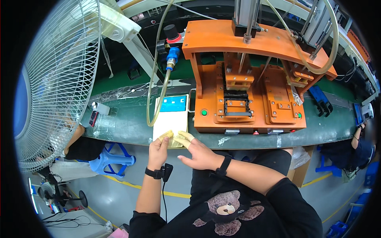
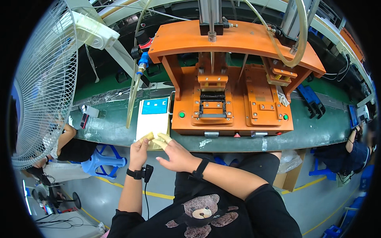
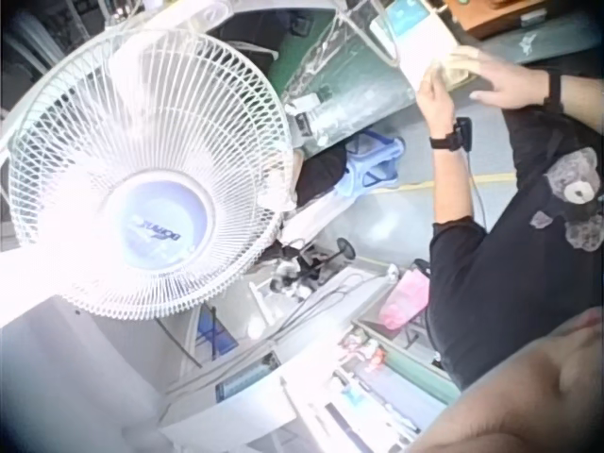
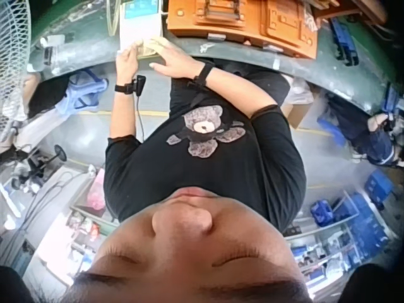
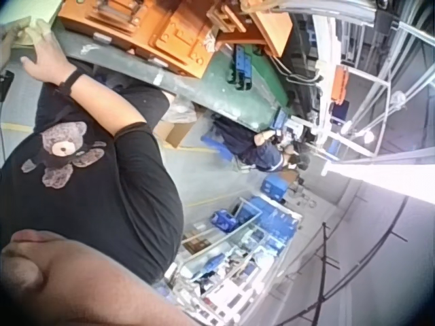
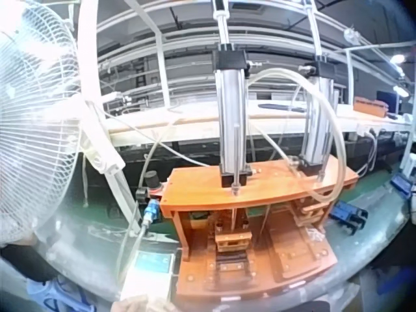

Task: Operating a press machine to assemble electronic components, likely mobile phone frames or similar plastic-rubber-foam parts.

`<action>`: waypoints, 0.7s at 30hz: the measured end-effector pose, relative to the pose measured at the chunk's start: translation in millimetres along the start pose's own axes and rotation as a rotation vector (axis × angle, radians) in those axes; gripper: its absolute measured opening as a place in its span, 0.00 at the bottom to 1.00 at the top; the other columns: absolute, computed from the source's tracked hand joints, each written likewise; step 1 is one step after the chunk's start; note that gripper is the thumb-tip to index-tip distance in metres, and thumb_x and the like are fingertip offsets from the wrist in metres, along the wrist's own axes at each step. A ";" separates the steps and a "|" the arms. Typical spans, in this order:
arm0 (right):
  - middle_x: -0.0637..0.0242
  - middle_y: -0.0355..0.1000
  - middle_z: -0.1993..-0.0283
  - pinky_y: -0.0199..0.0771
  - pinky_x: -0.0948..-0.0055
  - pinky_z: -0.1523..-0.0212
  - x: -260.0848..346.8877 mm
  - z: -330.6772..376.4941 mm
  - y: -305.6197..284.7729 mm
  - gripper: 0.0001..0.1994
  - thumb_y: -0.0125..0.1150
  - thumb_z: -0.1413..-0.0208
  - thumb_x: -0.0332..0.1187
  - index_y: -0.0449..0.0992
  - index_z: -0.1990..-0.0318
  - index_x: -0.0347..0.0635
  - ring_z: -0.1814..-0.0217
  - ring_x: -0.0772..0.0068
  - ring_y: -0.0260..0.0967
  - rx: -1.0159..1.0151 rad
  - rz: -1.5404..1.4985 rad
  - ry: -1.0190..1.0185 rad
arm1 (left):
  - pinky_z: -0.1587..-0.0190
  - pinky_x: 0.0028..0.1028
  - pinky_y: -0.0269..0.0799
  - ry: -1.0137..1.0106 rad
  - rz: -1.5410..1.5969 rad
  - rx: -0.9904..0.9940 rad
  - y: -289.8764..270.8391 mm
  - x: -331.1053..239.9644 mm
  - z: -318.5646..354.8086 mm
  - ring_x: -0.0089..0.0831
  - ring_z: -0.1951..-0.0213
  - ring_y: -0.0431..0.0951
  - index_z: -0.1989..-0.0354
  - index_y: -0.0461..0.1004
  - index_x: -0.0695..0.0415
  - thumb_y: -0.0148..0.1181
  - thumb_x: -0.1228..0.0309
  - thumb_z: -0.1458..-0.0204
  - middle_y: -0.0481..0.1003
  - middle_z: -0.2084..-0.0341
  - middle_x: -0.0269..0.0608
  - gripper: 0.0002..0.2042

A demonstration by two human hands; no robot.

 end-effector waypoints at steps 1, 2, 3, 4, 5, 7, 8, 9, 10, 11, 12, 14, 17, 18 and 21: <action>0.42 0.54 0.32 0.57 0.57 0.33 -3.6 -2.1 0.9 0.32 0.60 0.45 0.38 0.60 0.34 0.37 0.32 0.40 0.54 -0.048 0.061 -0.005 | 0.59 0.26 0.72 -0.055 0.045 -0.015 -4.0 5.3 -2.6 0.23 0.62 0.77 0.53 0.79 0.65 0.55 0.62 0.36 0.82 0.64 0.38 0.16; 0.41 0.55 0.33 0.59 0.57 0.34 -7.1 -2.5 0.9 0.31 0.61 0.45 0.37 0.61 0.35 0.34 0.34 0.40 0.56 -0.095 0.121 -0.008 | 0.58 0.25 0.72 -0.112 0.090 -0.029 -7.0 10.6 -3.5 0.22 0.62 0.77 0.53 0.79 0.65 0.55 0.62 0.36 0.82 0.64 0.37 0.16; 0.41 0.55 0.33 0.59 0.57 0.34 -11.9 -3.3 4.3 0.31 0.61 0.45 0.37 0.61 0.35 0.34 0.34 0.40 0.56 -0.097 0.118 -0.010 | 0.58 0.25 0.72 -0.111 0.086 -0.029 -11.3 11.4 -5.1 0.22 0.62 0.77 0.53 0.79 0.65 0.55 0.62 0.36 0.82 0.64 0.37 0.16; 0.42 0.55 0.33 0.59 0.57 0.34 -21.2 -4.4 15.7 0.31 0.60 0.45 0.38 0.61 0.36 0.34 0.35 0.39 0.57 -0.012 0.202 0.027 | 0.57 0.25 0.72 -0.131 0.111 -0.106 -24.7 15.5 -6.4 0.23 0.60 0.78 0.52 0.79 0.64 0.58 0.63 0.38 0.82 0.63 0.38 0.16; 0.42 0.55 0.33 0.60 0.57 0.34 -31.5 -4.0 26.0 0.30 0.60 0.45 0.38 0.61 0.36 0.34 0.37 0.39 0.57 0.072 0.288 0.067 | 0.56 0.26 0.72 -0.151 0.139 -0.179 -33.9 15.4 -6.7 0.24 0.58 0.79 0.52 0.78 0.64 0.61 0.63 0.41 0.82 0.61 0.40 0.16; 0.45 0.55 0.33 0.63 0.59 0.38 -33.0 -2.6 21.8 0.30 0.60 0.45 0.36 0.60 0.36 0.34 0.40 0.44 0.60 -0.040 0.296 -0.004 | 0.56 0.26 0.73 0.094 -0.074 -0.089 -26.2 -16.9 -5.1 0.28 0.56 0.79 0.52 0.78 0.64 0.65 0.64 0.45 0.81 0.59 0.43 0.18; 0.49 0.55 0.33 0.67 0.60 0.42 -28.3 0.1 14.1 0.31 0.60 0.45 0.35 0.60 0.35 0.35 0.43 0.49 0.63 -0.148 0.307 -0.075 | 0.56 0.27 0.73 0.338 -0.280 0.000 -10.9 -47.2 2.4 0.31 0.55 0.80 0.52 0.78 0.63 0.69 0.65 0.50 0.81 0.58 0.46 0.20; 0.49 0.55 0.33 0.67 0.60 0.42 -25.5 1.4 12.1 0.31 0.60 0.45 0.35 0.60 0.35 0.35 0.43 0.49 0.63 -0.145 0.305 -0.074 | 0.52 0.33 0.73 0.329 -0.337 0.140 7.0 -56.2 7.7 0.40 0.50 0.79 0.53 0.78 0.63 0.74 0.65 0.59 0.79 0.56 0.51 0.24; 0.48 0.56 0.34 0.69 0.63 0.43 -32.8 6.1 -0.5 0.29 0.58 0.45 0.31 0.60 0.36 0.33 0.43 0.51 0.64 -0.217 0.082 0.013 | 0.52 0.33 0.73 0.325 -0.336 0.139 11.9 -54.2 9.4 0.40 0.50 0.79 0.53 0.78 0.63 0.74 0.65 0.59 0.79 0.56 0.51 0.24; 0.47 0.57 0.36 0.70 0.65 0.44 -41.6 10.8 -9.7 0.28 0.57 0.45 0.28 0.60 0.36 0.32 0.43 0.53 0.64 -0.286 -0.143 0.098 | 0.49 0.34 0.71 0.427 -0.499 0.184 25.0 -57.6 16.0 0.41 0.48 0.77 0.52 0.78 0.60 0.75 0.66 0.60 0.79 0.55 0.48 0.24; 0.47 0.57 0.36 0.70 0.65 0.44 -42.9 12.6 -9.2 0.28 0.57 0.45 0.28 0.60 0.36 0.32 0.43 0.53 0.64 -0.282 -0.144 0.098 | 0.46 0.36 0.69 0.528 -0.662 0.230 37.7 -58.7 23.3 0.42 0.46 0.76 0.52 0.78 0.58 0.75 0.67 0.61 0.78 0.54 0.46 0.24; 0.49 0.59 0.38 0.73 0.68 0.48 -51.5 17.8 -5.5 0.28 0.54 0.45 0.23 0.58 0.35 0.32 0.44 0.58 0.66 -0.274 -0.264 0.125 | 0.44 0.39 0.67 0.517 -0.677 0.201 41.1 -56.9 25.4 0.46 0.44 0.73 0.52 0.78 0.58 0.75 0.67 0.61 0.77 0.52 0.46 0.25; 0.49 0.59 0.41 0.72 0.67 0.47 -60.0 25.1 -3.2 0.28 0.51 0.44 0.21 0.56 0.34 0.33 0.46 0.60 0.67 -0.295 -0.367 0.164 | 0.45 0.39 0.67 0.576 -0.726 0.096 48.8 -68.3 28.5 0.44 0.43 0.72 0.53 0.78 0.58 0.74 0.68 0.60 0.76 0.50 0.45 0.23; 0.50 0.60 0.42 0.72 0.67 0.47 -63.3 26.8 -2.7 0.28 0.51 0.44 0.20 0.56 0.34 0.34 0.47 0.60 0.68 -0.318 -0.450 0.182 | 0.45 0.39 0.68 0.620 -0.710 0.091 54.8 -71.7 30.3 0.44 0.44 0.73 0.53 0.78 0.59 0.73 0.69 0.59 0.77 0.52 0.45 0.21; 0.50 0.59 0.41 0.72 0.68 0.48 -76.1 29.8 -0.4 0.29 0.51 0.45 0.20 0.56 0.34 0.34 0.47 0.62 0.68 -0.353 -0.541 0.241 | 0.48 0.41 0.70 0.677 -0.668 0.095 62.1 -65.9 29.2 0.47 0.48 0.76 0.56 0.79 0.60 0.70 0.70 0.55 0.79 0.56 0.45 0.17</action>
Point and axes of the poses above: each hand's wrist, its own z-axis away from the middle knuckle, its own y-axis out of the palm, x = y × z, the point moved 10 cm from there along -z, towards the middle knuckle
